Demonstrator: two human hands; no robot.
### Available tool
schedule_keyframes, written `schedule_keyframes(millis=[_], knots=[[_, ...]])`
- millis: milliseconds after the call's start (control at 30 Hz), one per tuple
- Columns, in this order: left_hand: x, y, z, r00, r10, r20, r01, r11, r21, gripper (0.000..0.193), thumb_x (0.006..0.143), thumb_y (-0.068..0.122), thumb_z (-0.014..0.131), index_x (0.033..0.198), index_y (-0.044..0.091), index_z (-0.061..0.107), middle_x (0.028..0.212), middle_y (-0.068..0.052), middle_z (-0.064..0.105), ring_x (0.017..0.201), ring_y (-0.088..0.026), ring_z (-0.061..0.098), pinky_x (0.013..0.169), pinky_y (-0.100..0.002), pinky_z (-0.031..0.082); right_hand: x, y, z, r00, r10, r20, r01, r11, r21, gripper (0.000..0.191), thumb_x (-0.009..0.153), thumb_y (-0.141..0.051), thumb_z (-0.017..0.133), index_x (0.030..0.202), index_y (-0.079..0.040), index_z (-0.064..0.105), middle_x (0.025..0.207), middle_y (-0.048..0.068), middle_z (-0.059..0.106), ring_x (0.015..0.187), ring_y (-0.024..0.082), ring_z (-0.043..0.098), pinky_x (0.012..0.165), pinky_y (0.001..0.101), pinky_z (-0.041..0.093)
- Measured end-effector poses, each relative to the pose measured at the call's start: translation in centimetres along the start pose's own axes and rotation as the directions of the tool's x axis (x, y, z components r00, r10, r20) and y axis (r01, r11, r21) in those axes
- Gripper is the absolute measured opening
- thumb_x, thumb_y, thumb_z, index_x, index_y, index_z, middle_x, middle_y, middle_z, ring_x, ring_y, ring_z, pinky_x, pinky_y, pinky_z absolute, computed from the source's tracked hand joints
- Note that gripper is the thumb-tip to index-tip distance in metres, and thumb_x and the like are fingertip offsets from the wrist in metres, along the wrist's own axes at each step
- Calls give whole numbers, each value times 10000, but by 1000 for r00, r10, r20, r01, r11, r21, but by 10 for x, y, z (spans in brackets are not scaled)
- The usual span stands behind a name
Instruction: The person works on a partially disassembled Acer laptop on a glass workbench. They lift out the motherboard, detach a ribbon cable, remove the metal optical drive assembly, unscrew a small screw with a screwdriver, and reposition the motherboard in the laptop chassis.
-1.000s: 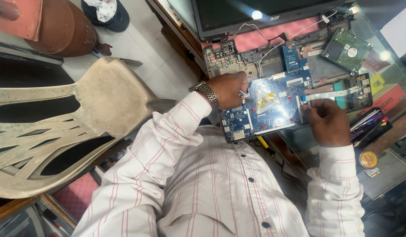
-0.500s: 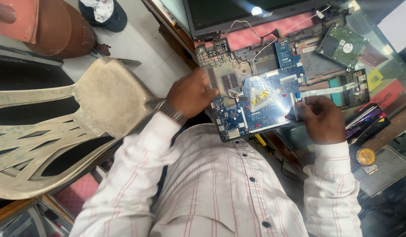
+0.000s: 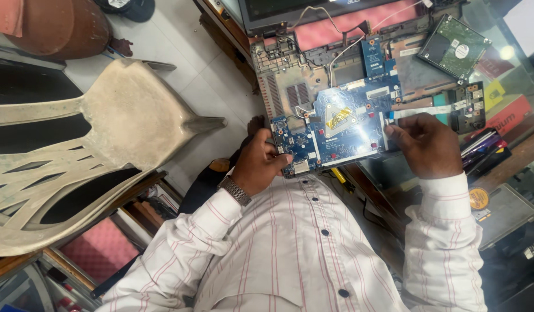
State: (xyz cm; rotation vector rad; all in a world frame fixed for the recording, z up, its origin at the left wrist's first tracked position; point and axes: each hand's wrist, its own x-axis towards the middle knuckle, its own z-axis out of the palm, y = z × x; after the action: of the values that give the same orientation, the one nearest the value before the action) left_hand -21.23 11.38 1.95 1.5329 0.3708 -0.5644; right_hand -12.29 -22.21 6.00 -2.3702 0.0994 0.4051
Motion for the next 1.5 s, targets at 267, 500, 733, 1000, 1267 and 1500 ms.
schedule_keyframes(millis=[267,500,733,1000,1267,1500], knots=[[0,-10,3,999,1,54,7,990,-141,558,915,131,699,1342,-6,366,1018,-140,745,840,-150,743,655,-289,643,-2,6,-2,998,-55,29,52,993,102,304,952,-230,811,1096,16,706,888,75,712,812,109,650,755,258,526],[-3,-4,5,999,-5,35,8,997,-82,530,936,135,673,1347,-4,369,1041,-142,755,850,-144,753,669,-279,643,1,-2,1,998,-66,19,65,997,44,301,952,-220,803,1096,26,704,873,111,730,772,134,676,712,282,538],[-4,-2,8,999,18,42,-15,997,-74,532,943,136,667,1355,-12,364,1050,-152,754,856,-148,750,676,-288,642,-2,-4,-2,989,-147,-1,146,985,-90,312,945,-220,817,1068,46,709,882,155,720,752,189,689,687,319,539],[-5,1,9,1000,4,23,-2,997,-76,543,933,133,668,1366,-12,374,1052,-151,757,862,-159,756,679,-288,643,1,-4,-6,992,-95,83,101,992,-74,321,941,-239,802,1025,46,678,859,143,738,748,190,720,696,315,556],[-4,-4,13,999,49,2,-47,976,-214,517,941,143,716,1326,-25,413,1063,-175,748,904,-168,750,736,-301,638,-1,-8,-5,997,-65,36,68,994,-85,319,934,-232,808,1037,43,682,849,135,737,740,181,709,686,303,552],[1,1,10,1000,24,6,-23,985,-173,546,900,136,737,1304,-15,402,1040,-179,755,872,-188,769,672,-316,668,1,-4,-6,995,-87,50,94,985,-146,335,937,-255,803,1007,49,680,839,150,730,731,218,703,688,338,547]])
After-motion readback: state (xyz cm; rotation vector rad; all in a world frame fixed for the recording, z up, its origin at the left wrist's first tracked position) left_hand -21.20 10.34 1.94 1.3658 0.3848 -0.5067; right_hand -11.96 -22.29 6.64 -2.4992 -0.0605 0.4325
